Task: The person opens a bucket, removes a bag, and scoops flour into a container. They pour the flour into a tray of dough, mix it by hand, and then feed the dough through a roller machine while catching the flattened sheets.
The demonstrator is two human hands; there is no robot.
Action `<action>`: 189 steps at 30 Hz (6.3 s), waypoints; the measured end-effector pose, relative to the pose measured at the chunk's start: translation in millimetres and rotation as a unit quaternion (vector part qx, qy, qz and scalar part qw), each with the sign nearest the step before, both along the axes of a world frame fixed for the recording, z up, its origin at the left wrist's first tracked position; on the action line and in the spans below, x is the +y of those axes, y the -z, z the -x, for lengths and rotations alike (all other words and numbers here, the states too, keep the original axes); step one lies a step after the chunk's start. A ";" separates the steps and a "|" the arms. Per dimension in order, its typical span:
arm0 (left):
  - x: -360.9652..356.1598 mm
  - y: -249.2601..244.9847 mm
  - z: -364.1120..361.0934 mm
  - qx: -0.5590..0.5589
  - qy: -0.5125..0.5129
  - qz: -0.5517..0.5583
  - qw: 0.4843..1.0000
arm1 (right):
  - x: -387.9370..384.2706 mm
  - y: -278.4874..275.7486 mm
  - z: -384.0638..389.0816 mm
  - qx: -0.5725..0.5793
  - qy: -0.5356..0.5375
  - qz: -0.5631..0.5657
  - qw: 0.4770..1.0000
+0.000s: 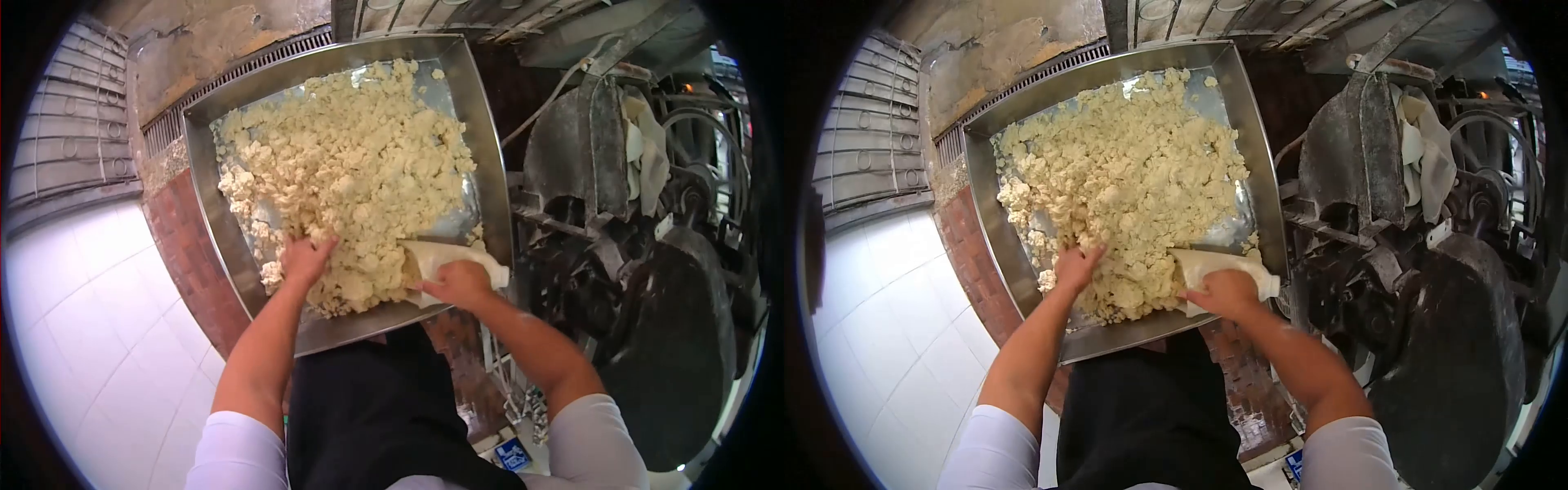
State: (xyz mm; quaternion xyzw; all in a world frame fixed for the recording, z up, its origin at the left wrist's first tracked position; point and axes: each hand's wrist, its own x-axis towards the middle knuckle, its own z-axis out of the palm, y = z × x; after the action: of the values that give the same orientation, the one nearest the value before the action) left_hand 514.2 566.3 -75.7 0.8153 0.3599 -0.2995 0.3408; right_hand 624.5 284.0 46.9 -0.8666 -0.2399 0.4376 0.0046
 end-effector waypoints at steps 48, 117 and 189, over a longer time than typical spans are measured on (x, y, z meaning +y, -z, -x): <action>12.3 1.6 77.0 -0.027 -0.105 -0.160 0.981 | 76.2 41.7 69.7 0.059 0.034 -0.066 0.995; -74.1 -368.5 -20.2 -0.579 -0.071 0.156 0.797 | 1.5 -255.2 87.1 -0.180 0.315 -0.477 0.801; -106.2 -204.8 56.7 -0.197 -0.311 0.342 0.864 | -240.7 -736.7 8.2 -0.699 0.086 -0.020 0.710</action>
State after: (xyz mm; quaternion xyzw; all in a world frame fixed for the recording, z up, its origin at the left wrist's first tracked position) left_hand 457.5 460.1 129.0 0.5350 0.3952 -0.1155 0.7377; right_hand 616.3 43.3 783.6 -0.9413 -0.1079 -0.3004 -0.1099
